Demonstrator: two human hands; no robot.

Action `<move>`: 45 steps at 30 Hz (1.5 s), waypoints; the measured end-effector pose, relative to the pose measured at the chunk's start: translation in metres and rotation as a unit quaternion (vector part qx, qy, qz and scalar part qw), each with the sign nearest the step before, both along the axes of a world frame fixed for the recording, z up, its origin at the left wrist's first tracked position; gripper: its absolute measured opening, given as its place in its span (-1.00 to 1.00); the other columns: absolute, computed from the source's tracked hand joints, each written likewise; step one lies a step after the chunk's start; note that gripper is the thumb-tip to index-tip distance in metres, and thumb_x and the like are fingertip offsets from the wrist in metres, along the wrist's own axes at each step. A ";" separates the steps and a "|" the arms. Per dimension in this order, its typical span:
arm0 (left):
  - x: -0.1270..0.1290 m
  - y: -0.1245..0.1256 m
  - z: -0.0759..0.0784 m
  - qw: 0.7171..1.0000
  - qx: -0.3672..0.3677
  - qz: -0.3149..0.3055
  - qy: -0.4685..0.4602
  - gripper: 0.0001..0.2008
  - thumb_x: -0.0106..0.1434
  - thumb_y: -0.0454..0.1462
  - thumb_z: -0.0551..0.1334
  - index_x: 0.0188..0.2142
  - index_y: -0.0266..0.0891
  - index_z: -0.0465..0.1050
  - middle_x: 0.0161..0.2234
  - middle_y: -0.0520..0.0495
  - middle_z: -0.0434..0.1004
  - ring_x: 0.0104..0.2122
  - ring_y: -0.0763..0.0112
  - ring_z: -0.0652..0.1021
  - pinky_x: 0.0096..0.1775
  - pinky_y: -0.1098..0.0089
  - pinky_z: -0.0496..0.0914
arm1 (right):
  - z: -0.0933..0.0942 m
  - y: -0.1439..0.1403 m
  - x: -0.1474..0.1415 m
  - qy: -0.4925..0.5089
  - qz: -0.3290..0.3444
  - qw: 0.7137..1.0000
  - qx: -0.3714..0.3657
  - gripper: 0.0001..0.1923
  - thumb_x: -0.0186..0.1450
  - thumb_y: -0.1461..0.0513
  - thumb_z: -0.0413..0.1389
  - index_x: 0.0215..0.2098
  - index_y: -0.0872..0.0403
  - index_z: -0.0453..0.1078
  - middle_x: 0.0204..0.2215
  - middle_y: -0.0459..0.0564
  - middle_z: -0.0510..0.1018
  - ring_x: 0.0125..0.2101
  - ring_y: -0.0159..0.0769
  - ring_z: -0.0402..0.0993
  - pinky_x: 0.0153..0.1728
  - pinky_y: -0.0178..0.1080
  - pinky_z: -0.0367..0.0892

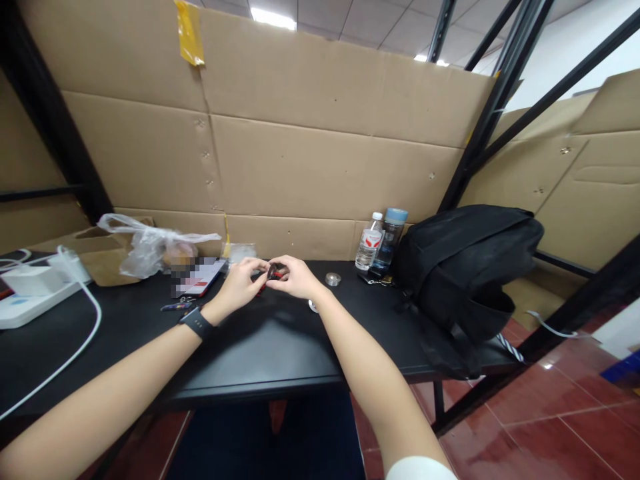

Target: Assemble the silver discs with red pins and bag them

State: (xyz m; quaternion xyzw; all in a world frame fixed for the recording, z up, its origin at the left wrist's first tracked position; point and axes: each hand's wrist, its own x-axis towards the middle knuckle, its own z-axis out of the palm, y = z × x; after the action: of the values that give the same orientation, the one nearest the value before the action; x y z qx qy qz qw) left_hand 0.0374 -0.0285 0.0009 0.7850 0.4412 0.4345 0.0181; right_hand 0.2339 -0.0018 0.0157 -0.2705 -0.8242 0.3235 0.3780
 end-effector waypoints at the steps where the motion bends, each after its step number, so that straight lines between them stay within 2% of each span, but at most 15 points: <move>1: 0.000 0.000 0.000 1.000 0.000 0.004 0.003 -0.88 0.29 -0.29 0.20 -0.22 -0.14 0.52 -0.17 -0.08 0.65 -0.06 0.18 0.52 0.01 0.14 0.29 | 0.000 -0.001 -0.001 -0.015 -0.011 0.999 0.032 -0.51 0.14 0.18 0.33 0.04 0.03 0.45 -0.03 0.07 0.50 -0.19 -0.25 0.53 -0.16 -0.20 0.50; 3: -0.002 0.001 0.000 1.000 -0.002 0.015 0.020 -0.89 0.31 -0.26 0.21 -0.22 -0.14 0.53 -0.18 -0.08 0.65 -0.04 0.15 0.51 0.03 0.11 0.25 | 0.002 -0.002 -0.001 -0.053 -0.025 0.994 0.089 -0.50 0.12 0.26 0.30 0.05 0.02 0.48 -0.03 0.07 0.47 -0.17 -0.23 0.50 -0.16 -0.20 0.49; 6: -0.009 0.005 0.001 0.998 0.005 0.030 0.051 -0.85 0.36 -0.18 0.20 -0.22 -0.13 0.53 -0.19 -0.08 0.66 -0.04 0.13 0.51 0.06 0.06 0.17 | 0.005 0.005 0.009 -0.100 -0.057 0.985 0.126 -0.45 0.07 0.30 0.29 0.07 0.02 0.50 -0.06 0.06 0.45 -0.20 -0.24 0.49 -0.13 -0.20 0.46; 10: -0.030 0.015 0.002 0.996 0.018 0.039 0.078 -0.82 0.38 -0.14 0.19 -0.23 -0.11 0.54 -0.17 -0.09 0.66 -0.04 0.12 0.49 0.06 0.05 0.13 | 0.009 0.025 0.044 -0.156 -0.155 0.966 0.137 -0.43 0.04 0.28 0.31 0.06 0.11 0.53 -0.08 0.08 0.49 -0.15 -0.20 0.51 0.00 -0.17 0.40; 12: -0.041 0.020 0.002 0.994 0.012 0.023 0.108 -0.82 0.33 -0.11 0.24 -0.29 -0.10 0.56 -0.14 -0.10 0.65 0.00 0.08 0.46 0.04 0.06 0.15 | 0.011 0.034 0.066 -0.187 -0.210 0.950 0.137 -0.39 0.04 0.29 0.32 0.09 0.14 0.51 -0.08 0.12 0.54 -0.08 -0.13 0.52 0.06 -0.15 0.36; 14: -0.050 0.024 0.000 0.991 0.001 0.008 0.136 -0.81 0.30 -0.10 0.27 -0.35 -0.10 0.58 -0.11 -0.10 0.64 0.03 0.06 0.43 0.03 0.06 0.15 | 0.012 0.040 0.087 -0.207 -0.250 0.940 0.109 -0.37 0.02 0.31 0.33 0.10 0.15 0.50 -0.07 0.14 0.60 -0.06 -0.11 0.54 0.05 -0.17 0.37; 18: -0.058 0.029 -0.004 0.988 -0.021 -0.002 0.154 -0.80 0.28 -0.10 0.27 -0.38 -0.11 0.60 -0.10 -0.11 0.63 0.04 0.05 0.42 0.04 0.05 0.17 | 0.011 0.046 0.116 -0.267 -0.295 0.917 0.036 -0.58 0.05 0.28 0.36 -0.09 0.11 0.60 -0.15 0.11 0.67 -0.14 -0.12 0.60 -0.08 -0.24 0.42; 21: -0.058 0.032 -0.008 0.985 -0.040 -0.005 0.166 -0.80 0.25 -0.10 0.29 -0.39 -0.11 0.61 -0.09 -0.11 0.62 0.03 0.04 0.41 0.05 0.04 0.19 | 0.006 0.050 0.126 -0.298 -0.298 0.907 0.005 -0.65 0.03 0.22 0.40 -0.20 0.10 0.62 -0.19 0.09 0.69 -0.17 -0.12 0.61 -0.14 -0.27 0.43; 31: -0.056 0.027 -0.005 0.982 -0.052 0.013 0.182 -0.82 0.26 -0.11 0.27 -0.39 -0.09 0.59 -0.14 -0.09 0.62 0.01 0.01 0.41 0.04 0.01 0.19 | -0.005 0.056 0.133 -0.306 -0.278 0.910 -0.021 -0.67 0.04 0.23 0.41 -0.21 0.08 0.62 -0.21 0.06 0.69 -0.20 -0.18 0.62 -0.17 -0.31 0.42; 36: -0.054 0.026 -0.005 0.983 -0.049 0.005 0.179 -0.82 0.26 -0.12 0.26 -0.38 -0.11 0.58 -0.15 -0.09 0.62 -0.01 0.03 0.42 0.04 0.03 0.19 | -0.005 0.057 0.136 -0.338 -0.297 0.893 -0.028 -0.72 0.09 0.22 0.37 -0.21 0.08 0.60 -0.23 0.05 0.69 -0.22 -0.19 0.60 -0.19 -0.30 0.40; 40: -0.055 0.029 -0.007 0.983 -0.043 -0.002 0.177 -0.82 0.27 -0.12 0.26 -0.36 -0.11 0.57 -0.16 -0.08 0.62 -0.02 0.07 0.42 0.03 0.08 0.19 | -0.001 0.056 0.138 -0.368 -0.309 0.876 -0.039 -0.64 0.04 0.24 0.39 -0.17 0.09 0.58 -0.24 0.05 0.68 -0.26 -0.20 0.59 -0.26 -0.31 0.38; 43: -0.054 0.029 -0.008 0.984 -0.034 -0.005 0.173 -0.81 0.29 -0.12 0.25 -0.35 -0.12 0.57 -0.16 -0.09 0.62 -0.02 0.09 0.42 0.02 0.11 0.18 | 0.007 0.050 0.134 -0.350 -0.293 0.890 -0.018 -0.54 0.01 0.23 0.40 -0.10 0.09 0.56 -0.16 0.06 0.65 -0.25 -0.23 0.57 -0.27 -0.33 0.37; 45: -0.052 0.027 -0.006 0.984 -0.032 -0.004 0.173 -0.81 0.30 -0.12 0.24 -0.34 -0.12 0.58 -0.16 -0.08 0.62 -0.01 0.10 0.42 0.02 0.12 0.17 | 0.014 0.045 0.128 -0.345 -0.222 0.911 -0.046 -0.52 0.00 0.18 0.41 -0.09 0.07 0.56 -0.16 0.02 0.64 -0.28 -0.27 0.56 -0.31 -0.35 0.35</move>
State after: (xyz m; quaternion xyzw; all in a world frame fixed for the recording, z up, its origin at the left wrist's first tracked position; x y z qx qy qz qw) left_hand -0.0149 -0.0017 -0.0053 0.8491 0.4481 0.2778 -0.0321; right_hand 0.3622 0.0433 0.0297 -0.5584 -0.8062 0.1554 0.1190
